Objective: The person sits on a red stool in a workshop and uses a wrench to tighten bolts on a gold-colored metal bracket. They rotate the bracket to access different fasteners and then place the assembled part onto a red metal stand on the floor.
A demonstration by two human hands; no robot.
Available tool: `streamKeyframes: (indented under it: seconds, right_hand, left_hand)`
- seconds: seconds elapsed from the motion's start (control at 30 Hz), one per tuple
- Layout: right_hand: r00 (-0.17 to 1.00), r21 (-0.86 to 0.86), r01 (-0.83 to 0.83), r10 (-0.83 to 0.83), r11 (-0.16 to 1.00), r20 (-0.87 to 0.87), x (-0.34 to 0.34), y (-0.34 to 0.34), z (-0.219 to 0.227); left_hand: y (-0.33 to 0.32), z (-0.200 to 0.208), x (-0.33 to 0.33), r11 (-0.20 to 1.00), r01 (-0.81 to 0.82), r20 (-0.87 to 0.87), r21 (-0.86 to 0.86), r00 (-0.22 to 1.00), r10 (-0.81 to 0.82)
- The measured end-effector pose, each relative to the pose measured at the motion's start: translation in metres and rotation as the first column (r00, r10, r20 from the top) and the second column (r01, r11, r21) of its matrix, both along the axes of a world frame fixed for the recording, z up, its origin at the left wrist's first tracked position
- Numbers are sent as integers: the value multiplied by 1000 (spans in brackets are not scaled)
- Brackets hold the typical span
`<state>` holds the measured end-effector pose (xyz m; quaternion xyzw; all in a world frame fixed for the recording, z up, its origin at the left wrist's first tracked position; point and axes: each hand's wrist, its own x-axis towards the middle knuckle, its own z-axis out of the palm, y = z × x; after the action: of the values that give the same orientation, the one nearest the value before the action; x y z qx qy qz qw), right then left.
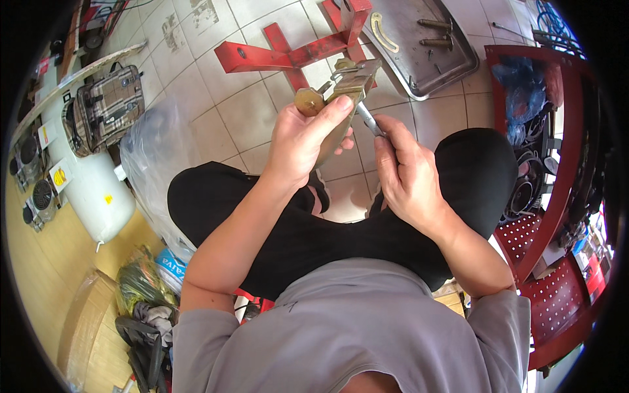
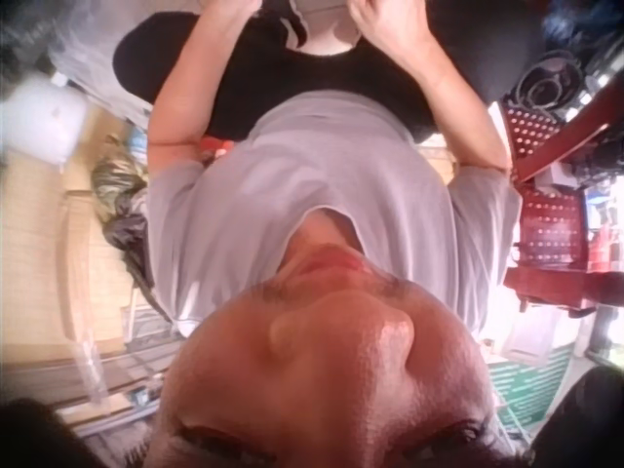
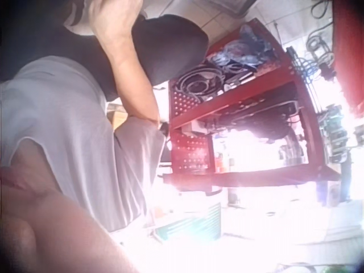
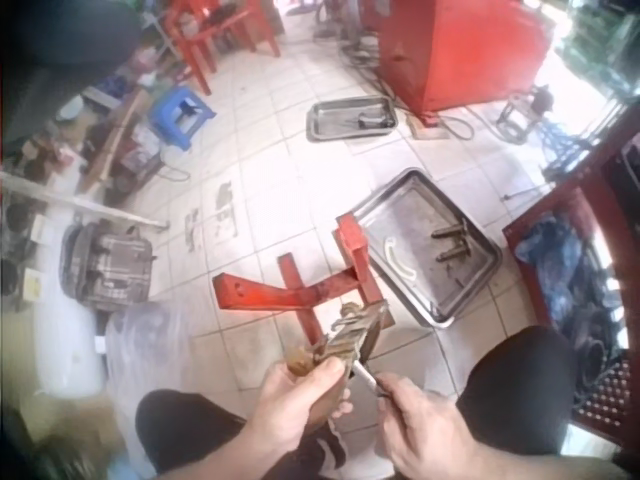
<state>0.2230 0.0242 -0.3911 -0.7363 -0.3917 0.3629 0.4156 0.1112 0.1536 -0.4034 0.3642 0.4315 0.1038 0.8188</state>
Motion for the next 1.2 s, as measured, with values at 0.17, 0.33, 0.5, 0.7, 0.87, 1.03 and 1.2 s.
streamKeyframes:
  seconds: [0.17,0.33,0.5,0.7,0.87,1.03,1.2]
  right_hand:
    - [1000,-40,-22,23,999,20,2,-3,-2]
    - [995,-121,-61,51,991,-85,1,-7,-4]
    - [998,-130,-58,54,990,-36,2,-5,-5]
    - [998,-227,-21,6,974,-65,4,-6,-7]
    - [996,-143,-56,65,988,64,6,-11,-20]
    - [995,-92,-61,67,994,71,6,-9,-30]
    - [998,-74,-54,56,996,21,-16,0,-35]
  left_hand:
    - [0,-3,-8,994,108,-79,-10,991,-108]
    - [-2,-10,-26,986,160,-131,-45,978,-164]
    - [-7,-13,-20,994,111,-132,6,985,-109]
    - [-23,-26,-8,996,-43,-27,84,999,46]
    - [-25,-29,-10,996,-8,-78,84,997,15]
    - [-21,-26,-11,999,-23,-32,35,999,25]
    - [-8,-12,-16,998,-40,-129,-58,991,32]
